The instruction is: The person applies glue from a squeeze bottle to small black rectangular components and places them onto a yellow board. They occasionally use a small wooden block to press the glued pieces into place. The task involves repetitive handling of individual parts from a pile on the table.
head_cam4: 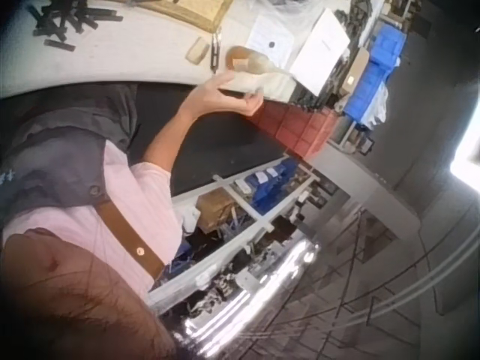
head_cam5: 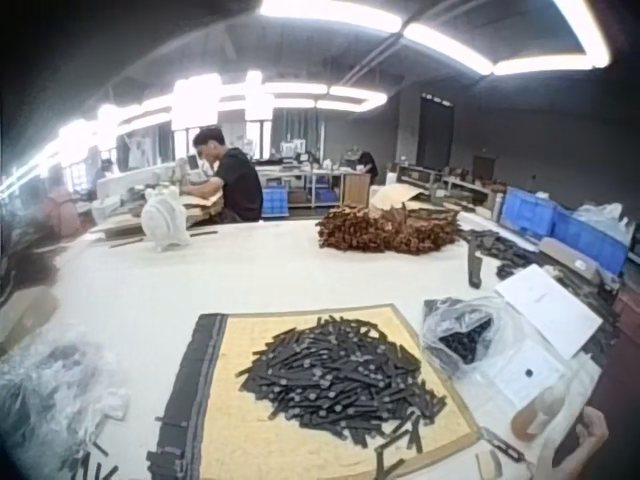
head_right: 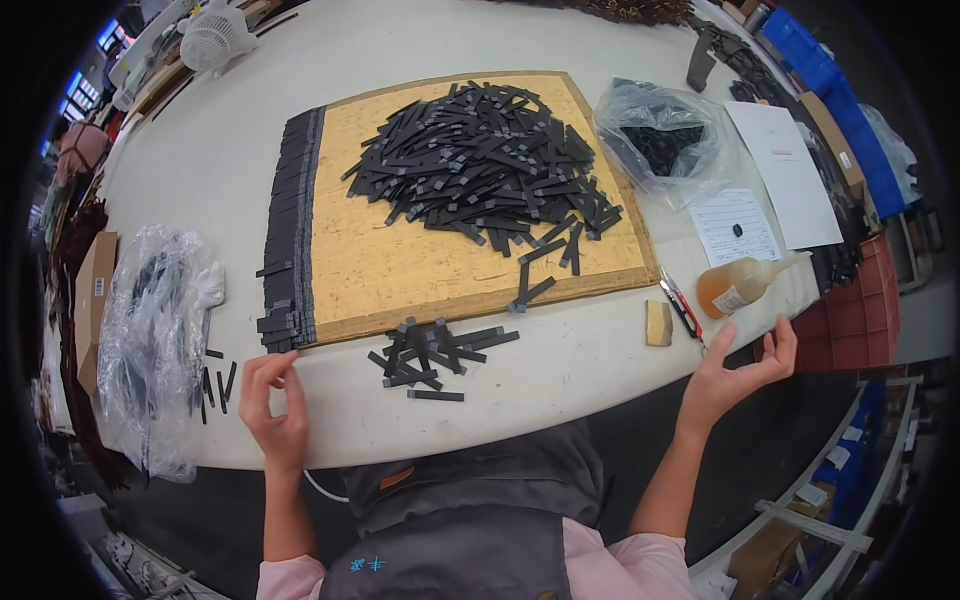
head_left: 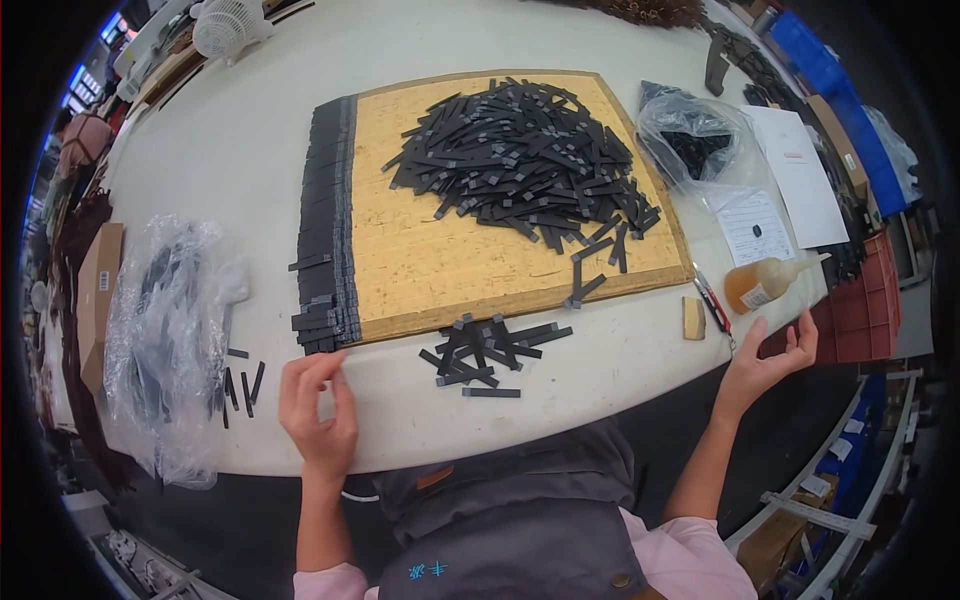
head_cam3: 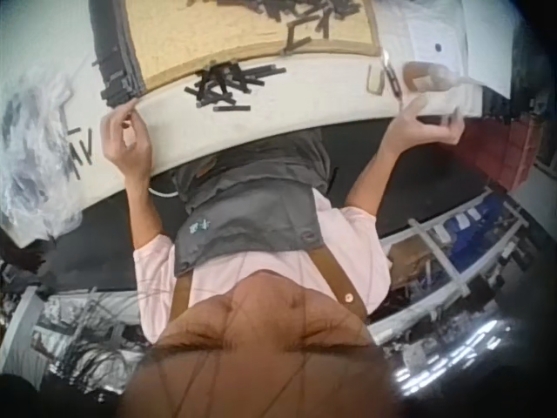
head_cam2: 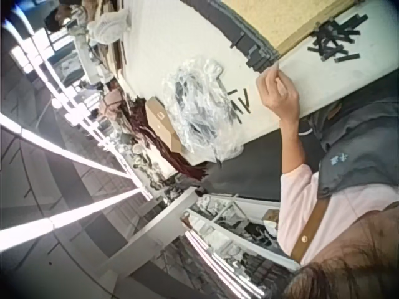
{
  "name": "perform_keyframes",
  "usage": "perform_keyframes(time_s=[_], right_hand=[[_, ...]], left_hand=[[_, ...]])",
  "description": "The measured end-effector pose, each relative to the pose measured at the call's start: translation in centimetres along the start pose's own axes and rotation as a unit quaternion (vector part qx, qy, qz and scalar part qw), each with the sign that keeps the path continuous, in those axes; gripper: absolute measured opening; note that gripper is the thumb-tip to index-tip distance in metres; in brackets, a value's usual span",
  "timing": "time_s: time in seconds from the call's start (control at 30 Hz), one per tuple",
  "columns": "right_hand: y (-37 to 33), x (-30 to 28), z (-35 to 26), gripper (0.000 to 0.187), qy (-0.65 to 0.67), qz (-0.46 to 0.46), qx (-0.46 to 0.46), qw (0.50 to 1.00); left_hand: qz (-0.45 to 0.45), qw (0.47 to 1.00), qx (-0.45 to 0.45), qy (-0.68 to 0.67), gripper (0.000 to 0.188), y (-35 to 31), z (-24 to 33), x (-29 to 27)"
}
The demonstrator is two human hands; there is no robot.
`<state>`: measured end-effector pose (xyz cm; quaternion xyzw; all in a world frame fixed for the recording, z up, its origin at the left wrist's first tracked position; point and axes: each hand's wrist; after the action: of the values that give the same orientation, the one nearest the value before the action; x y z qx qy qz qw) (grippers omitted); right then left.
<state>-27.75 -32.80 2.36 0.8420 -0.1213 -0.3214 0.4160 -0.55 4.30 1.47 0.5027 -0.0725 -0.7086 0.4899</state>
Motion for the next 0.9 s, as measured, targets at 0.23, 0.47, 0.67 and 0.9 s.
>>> perform_keyframes(time_s=[0.23,0.47,0.67,0.9], right_hand=[[2.4,2.2,6.3,0.076,0.281,-0.142,0.286,0.905],[1.7,4.9,9.4,0.068,0.273,-0.242,0.294,0.884],[5.3,4.5,9.6,0.061,0.476,-0.116,0.434,0.756],[8.6,4.4,0.6,0.063,0.459,-0.266,0.244,0.812]], left_hand=[[-0.185,0.964,0.171,-0.08,0.033,5.4,7.5,7.0],[-0.257,0.936,0.239,-0.006,0.022,5.5,8.3,9.5],[-0.224,0.918,0.322,0.062,0.015,4.7,8.8,10.2],[-0.233,0.932,0.273,-0.04,0.021,4.5,8.4,11.4]])
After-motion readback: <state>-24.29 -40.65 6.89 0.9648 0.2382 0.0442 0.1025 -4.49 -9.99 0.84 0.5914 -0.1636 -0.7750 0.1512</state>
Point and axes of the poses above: each hand's wrist, its own y-axis towards the middle knuckle, its own x-axis out of the palm, z = x × y, and after that the axes turned 5 degrees about x, right-handed
